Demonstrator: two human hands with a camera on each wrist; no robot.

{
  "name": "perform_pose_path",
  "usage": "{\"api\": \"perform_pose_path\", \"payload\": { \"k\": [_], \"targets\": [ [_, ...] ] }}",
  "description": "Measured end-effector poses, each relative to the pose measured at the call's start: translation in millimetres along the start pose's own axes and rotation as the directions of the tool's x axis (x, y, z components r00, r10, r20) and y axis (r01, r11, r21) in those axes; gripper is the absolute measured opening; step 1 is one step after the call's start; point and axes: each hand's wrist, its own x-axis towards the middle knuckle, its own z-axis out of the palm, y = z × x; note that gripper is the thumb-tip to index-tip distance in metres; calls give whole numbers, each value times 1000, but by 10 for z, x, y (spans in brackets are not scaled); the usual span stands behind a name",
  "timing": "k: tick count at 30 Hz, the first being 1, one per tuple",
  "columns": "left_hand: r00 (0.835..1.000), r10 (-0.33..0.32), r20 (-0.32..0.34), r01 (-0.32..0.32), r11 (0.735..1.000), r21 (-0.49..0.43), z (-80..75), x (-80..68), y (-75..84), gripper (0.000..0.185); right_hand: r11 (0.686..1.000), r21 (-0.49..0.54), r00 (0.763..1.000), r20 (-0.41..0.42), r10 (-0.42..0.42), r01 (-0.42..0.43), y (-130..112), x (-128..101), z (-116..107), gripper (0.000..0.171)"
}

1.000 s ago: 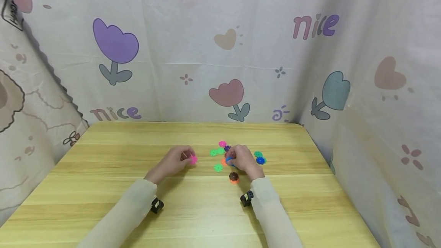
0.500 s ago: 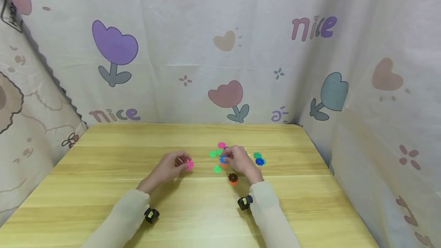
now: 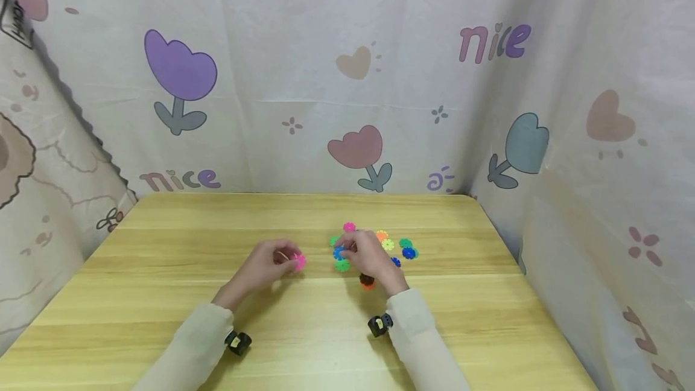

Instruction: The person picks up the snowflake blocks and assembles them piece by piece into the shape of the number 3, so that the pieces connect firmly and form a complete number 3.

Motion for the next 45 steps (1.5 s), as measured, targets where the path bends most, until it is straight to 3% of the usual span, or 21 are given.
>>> {"api": "perform_pose_path", "payload": {
  "k": [34, 45],
  "targets": [
    [998, 45, 39, -36, 979, -202, 152, -34, 118, 14, 980, 73, 983, -31, -182, 184, -274, -19, 181, 12],
    [997, 28, 71, -8, 962, -272, 219, -2, 120, 12, 984, 67, 986, -33, -164, 166, -276, -29, 180, 12]
  ]
}}
